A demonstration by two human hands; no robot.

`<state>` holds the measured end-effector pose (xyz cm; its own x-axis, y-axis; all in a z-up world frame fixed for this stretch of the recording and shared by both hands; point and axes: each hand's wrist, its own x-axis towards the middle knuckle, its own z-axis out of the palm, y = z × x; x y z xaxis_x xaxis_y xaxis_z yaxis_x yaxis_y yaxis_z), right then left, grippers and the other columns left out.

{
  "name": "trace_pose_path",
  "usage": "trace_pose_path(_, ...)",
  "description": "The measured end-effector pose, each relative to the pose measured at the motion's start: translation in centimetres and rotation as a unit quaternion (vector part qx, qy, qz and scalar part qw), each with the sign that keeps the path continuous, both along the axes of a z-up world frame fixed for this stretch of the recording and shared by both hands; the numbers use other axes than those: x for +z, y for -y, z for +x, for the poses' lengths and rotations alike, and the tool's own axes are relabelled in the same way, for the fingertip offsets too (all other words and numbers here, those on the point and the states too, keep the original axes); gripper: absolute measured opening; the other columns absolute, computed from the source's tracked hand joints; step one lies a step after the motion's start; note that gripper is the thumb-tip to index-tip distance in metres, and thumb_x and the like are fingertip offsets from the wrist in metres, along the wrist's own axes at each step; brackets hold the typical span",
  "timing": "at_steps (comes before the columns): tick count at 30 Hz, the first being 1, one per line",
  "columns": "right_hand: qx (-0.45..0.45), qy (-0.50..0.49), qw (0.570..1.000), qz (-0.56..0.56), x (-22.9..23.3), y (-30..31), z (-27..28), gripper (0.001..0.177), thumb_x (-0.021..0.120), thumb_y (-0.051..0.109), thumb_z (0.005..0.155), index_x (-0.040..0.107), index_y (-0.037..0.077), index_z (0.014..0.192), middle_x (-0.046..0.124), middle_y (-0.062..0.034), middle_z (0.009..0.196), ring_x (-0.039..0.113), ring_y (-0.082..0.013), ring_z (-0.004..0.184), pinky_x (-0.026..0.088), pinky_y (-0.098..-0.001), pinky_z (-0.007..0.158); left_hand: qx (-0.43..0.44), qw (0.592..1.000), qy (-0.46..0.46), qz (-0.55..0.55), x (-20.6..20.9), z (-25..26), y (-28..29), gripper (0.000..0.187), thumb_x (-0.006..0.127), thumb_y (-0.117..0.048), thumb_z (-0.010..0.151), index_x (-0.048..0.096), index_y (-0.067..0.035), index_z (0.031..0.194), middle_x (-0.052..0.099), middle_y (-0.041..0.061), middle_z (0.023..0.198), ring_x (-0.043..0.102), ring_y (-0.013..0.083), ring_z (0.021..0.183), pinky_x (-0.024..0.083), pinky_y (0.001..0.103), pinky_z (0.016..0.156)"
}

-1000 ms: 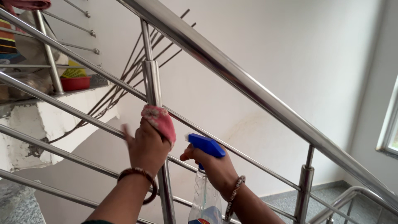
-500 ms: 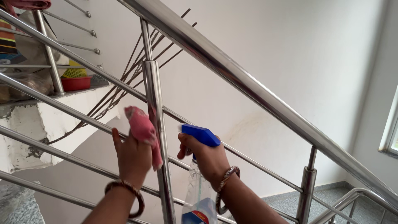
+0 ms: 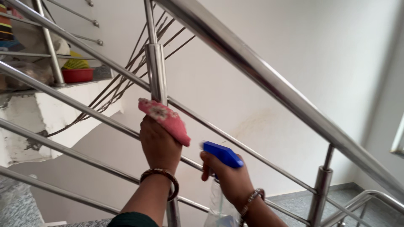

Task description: The person cleans a stainless steel stair handrail by spraying liquid from a spray bottle onto the metal bars and wiping them with a pink cloth.

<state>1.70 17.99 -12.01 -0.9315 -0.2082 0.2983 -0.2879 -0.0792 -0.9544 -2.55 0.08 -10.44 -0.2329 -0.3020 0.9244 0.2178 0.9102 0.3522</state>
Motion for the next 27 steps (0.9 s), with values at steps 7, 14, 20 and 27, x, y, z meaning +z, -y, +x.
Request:
trace_pose_path(7,-0.009,0.066,0.997,0.025,-4.6,-0.6,0.5,0.03,0.072,0.03,0.081,0.081,0.002,0.088,0.077,-0.0032,0.067,0.056,-0.0088,0.058,0.043,-0.0272,0.055,0.043,0.984,-0.055,-0.167,-7.6,0.1,0.2,0.076,0.065,-0.025,0.093,0.029,0.007,0.153,0.026,0.033,0.158,0.025,0.0503,0.149,0.023,0.063,0.123)
trace_pose_path(14,-0.03,0.056,0.996,0.065,-5.7,-1.3,1.5,0.032,0.073,0.03,0.08,0.083,0.002,0.089,0.077,-0.0033,0.071,0.05,-0.0098,0.056,0.042,-0.0283,0.053,0.047,0.989,0.044,-0.132,-14.7,0.6,0.1,0.081,0.067,-0.026,0.084,0.033,0.009,0.149,0.03,0.036,0.153,0.025,0.0502,0.146,0.019,0.064,0.12)
trace_pose_path(20,-0.01,0.063,0.995,0.082,-7.0,-0.9,1.6,0.031,0.072,0.026,0.08,0.082,0.0,0.092,0.084,-0.0076,0.081,0.076,-0.0132,0.08,0.056,-0.0252,0.08,0.026,0.996,0.085,-0.015,-15.1,1.8,-1.1,0.071,0.072,-0.024,0.077,0.048,0.007,0.137,0.049,0.031,0.138,0.038,0.047,0.132,0.029,0.057,0.114)
trace_pose_path(27,0.02,0.02,0.997,0.076,-7.3,-0.2,2.0,0.024,0.071,0.023,0.078,0.079,0.0,0.082,0.082,-0.0074,0.082,0.076,-0.0137,0.085,0.057,-0.0302,0.082,-0.123,0.932,0.243,0.239,-7.6,2.7,0.2,0.044,0.078,-0.028,0.078,0.059,-0.008,0.112,0.074,0.01,0.089,0.075,0.0302,0.083,0.06,0.04,0.074)
